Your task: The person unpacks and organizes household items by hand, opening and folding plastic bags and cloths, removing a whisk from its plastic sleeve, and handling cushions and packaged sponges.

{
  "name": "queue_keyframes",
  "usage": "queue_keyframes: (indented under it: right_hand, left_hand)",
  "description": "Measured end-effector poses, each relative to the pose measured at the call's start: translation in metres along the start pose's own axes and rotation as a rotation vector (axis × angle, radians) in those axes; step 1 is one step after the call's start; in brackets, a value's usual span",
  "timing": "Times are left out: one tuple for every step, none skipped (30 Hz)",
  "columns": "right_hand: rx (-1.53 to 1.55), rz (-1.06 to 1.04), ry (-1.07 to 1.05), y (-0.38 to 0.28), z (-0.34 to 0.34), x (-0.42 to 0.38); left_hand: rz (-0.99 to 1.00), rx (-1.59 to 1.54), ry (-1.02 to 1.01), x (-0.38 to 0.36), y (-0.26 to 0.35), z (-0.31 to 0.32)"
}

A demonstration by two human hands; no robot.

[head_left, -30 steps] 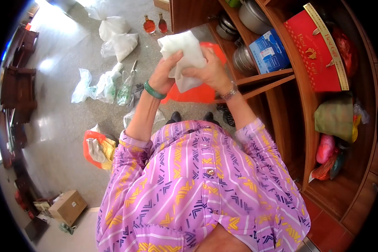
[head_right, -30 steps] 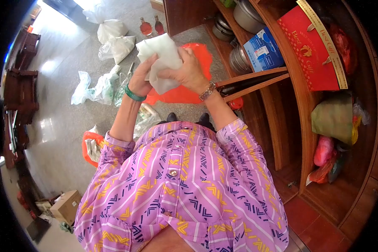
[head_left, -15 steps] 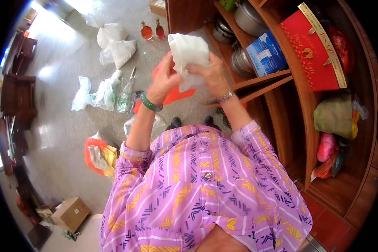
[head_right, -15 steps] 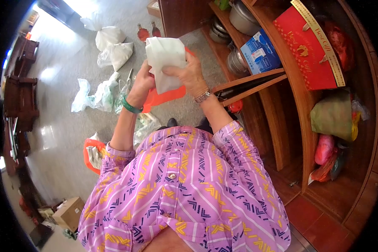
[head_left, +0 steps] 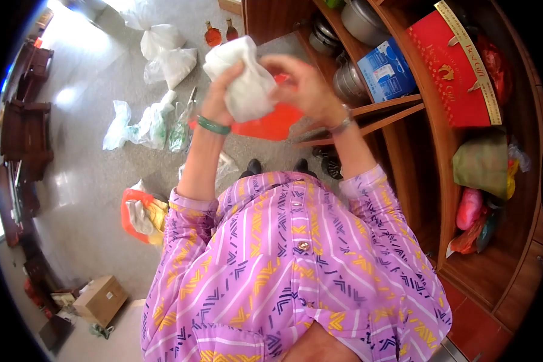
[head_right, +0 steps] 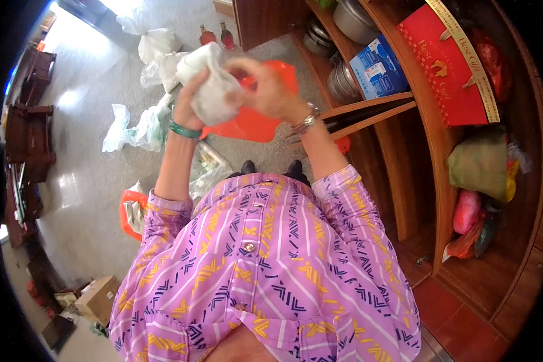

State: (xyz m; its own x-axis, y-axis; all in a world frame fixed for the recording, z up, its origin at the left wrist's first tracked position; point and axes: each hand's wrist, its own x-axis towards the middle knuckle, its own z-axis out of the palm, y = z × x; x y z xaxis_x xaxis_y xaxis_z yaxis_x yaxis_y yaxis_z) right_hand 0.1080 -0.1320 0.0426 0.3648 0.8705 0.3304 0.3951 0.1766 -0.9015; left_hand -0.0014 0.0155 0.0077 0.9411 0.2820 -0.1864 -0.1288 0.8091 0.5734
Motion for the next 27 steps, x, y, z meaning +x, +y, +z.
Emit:
queue_keyframes:
  right_hand:
    - [0.159, 0.1, 0.077, -0.001, -0.011, 0.001]
    - [0.116, 0.112, 0.153, -0.007, -0.019, 0.001]
    - [0.075, 0.125, 0.231, -0.011, -0.022, 0.002]
    - [0.078, 0.125, 0.233, -0.009, -0.02, 0.002]
    - [-0.089, -0.033, 0.154, -0.007, -0.015, 0.004]
    - [-0.256, -0.19, 0.077, -0.005, -0.009, 0.005]
    - [-0.253, -0.189, 0.087, -0.002, -0.005, 0.004]
    - [-0.24, -0.106, 0.003, 0.002, 0.0, 0.003]
    - [-0.225, -0.023, -0.084, 0.003, 0.004, 0.002]
    - [-0.21, 0.161, -0.245, -0.006, 0.0, 0.002]
    - [-0.203, 0.164, -0.25, -0.004, 0.004, -0.003]
    - [-0.067, 0.227, -0.258, 0.001, 0.008, -0.008]
    - [0.067, 0.289, -0.266, 0.005, 0.012, -0.011]
    - [0.069, 0.286, -0.27, 0.007, 0.014, -0.013]
    - [0.18, 0.418, -0.173, 0.007, 0.016, -0.012]
    - [0.287, 0.545, -0.073, 0.006, 0.018, -0.011]
    - [0.274, 0.529, -0.073, 0.009, 0.023, -0.01]
    - [0.137, 0.294, -0.123, 0.02, 0.031, -0.008]
    - [-0.014, 0.056, -0.168, 0.032, 0.038, -0.005]
    - [-0.094, -0.057, -0.14, 0.056, 0.052, -0.01]
    - [-0.098, -0.056, -0.148, 0.056, 0.054, -0.009]
    - [-0.102, -0.054, -0.157, 0.055, 0.057, -0.008]
    - [-0.106, -0.052, -0.165, 0.054, 0.06, -0.008]
    - [-0.188, -0.01, -0.141, 0.071, 0.062, -0.002]
    - [-0.217, -0.044, -0.154, 0.062, 0.054, 0.006]
    - [-0.298, 0.09, -0.037, 0.048, 0.042, 0.012]
    - [-0.372, 0.224, 0.087, 0.037, 0.031, 0.02]
  left_hand:
    - [-0.073, -0.122, -0.06, -0.002, 0.011, -0.001]
    - [-0.096, -0.19, -0.085, -0.008, 0.02, 0.001]
    - [-0.096, -0.186, -0.084, -0.01, 0.026, -0.005]
    - [-0.064, -0.219, -0.143, -0.012, 0.031, -0.013]
    - [-0.034, -0.251, -0.205, -0.012, 0.033, -0.02]
    - [0.256, 0.356, -0.139, -0.011, 0.028, -0.033]
    - [0.494, 0.971, 0.092, -0.01, 0.022, -0.043]
    - [0.387, 0.551, 0.108, -0.008, 0.023, -0.053]
    - [0.363, 0.47, 0.093, -0.008, 0.026, -0.066]
    - [0.339, 0.389, 0.08, -0.008, 0.03, -0.078]
    - [0.315, 0.308, 0.07, -0.009, 0.034, -0.091]
    - [0.267, 0.141, 0.099, -0.014, 0.043, -0.084]
    - [0.269, 0.146, 0.093, -0.017, 0.047, -0.083]
    - [0.271, 0.15, 0.086, -0.02, 0.051, -0.083]
    - [0.273, 0.155, 0.079, -0.023, 0.055, -0.082]
    - [0.173, 0.099, -0.035, -0.029, 0.057, -0.075]
    - [0.077, 0.045, -0.158, -0.035, 0.059, -0.068]
    - [0.064, 0.103, -0.117, -0.037, 0.052, -0.073]
    - [-0.019, -0.066, -0.072, -0.039, 0.041, -0.082]
    - [0.072, 0.007, -0.013, -0.037, 0.031, -0.077]
    - [0.158, 0.084, 0.053, -0.035, 0.021, -0.073]
    - [0.053, 0.007, -0.167, -0.042, 0.03, -0.027]
    - [0.027, 0.103, -0.178, -0.042, 0.034, -0.031]
    - [-0.059, 0.026, -0.038, -0.035, 0.033, -0.074]
    - [-0.058, 0.094, -0.029, -0.039, 0.041, -0.085]
    - [-0.043, 0.062, -0.075, -0.042, 0.05, -0.074]
    - [-0.031, 0.032, -0.119, -0.047, 0.06, -0.061]
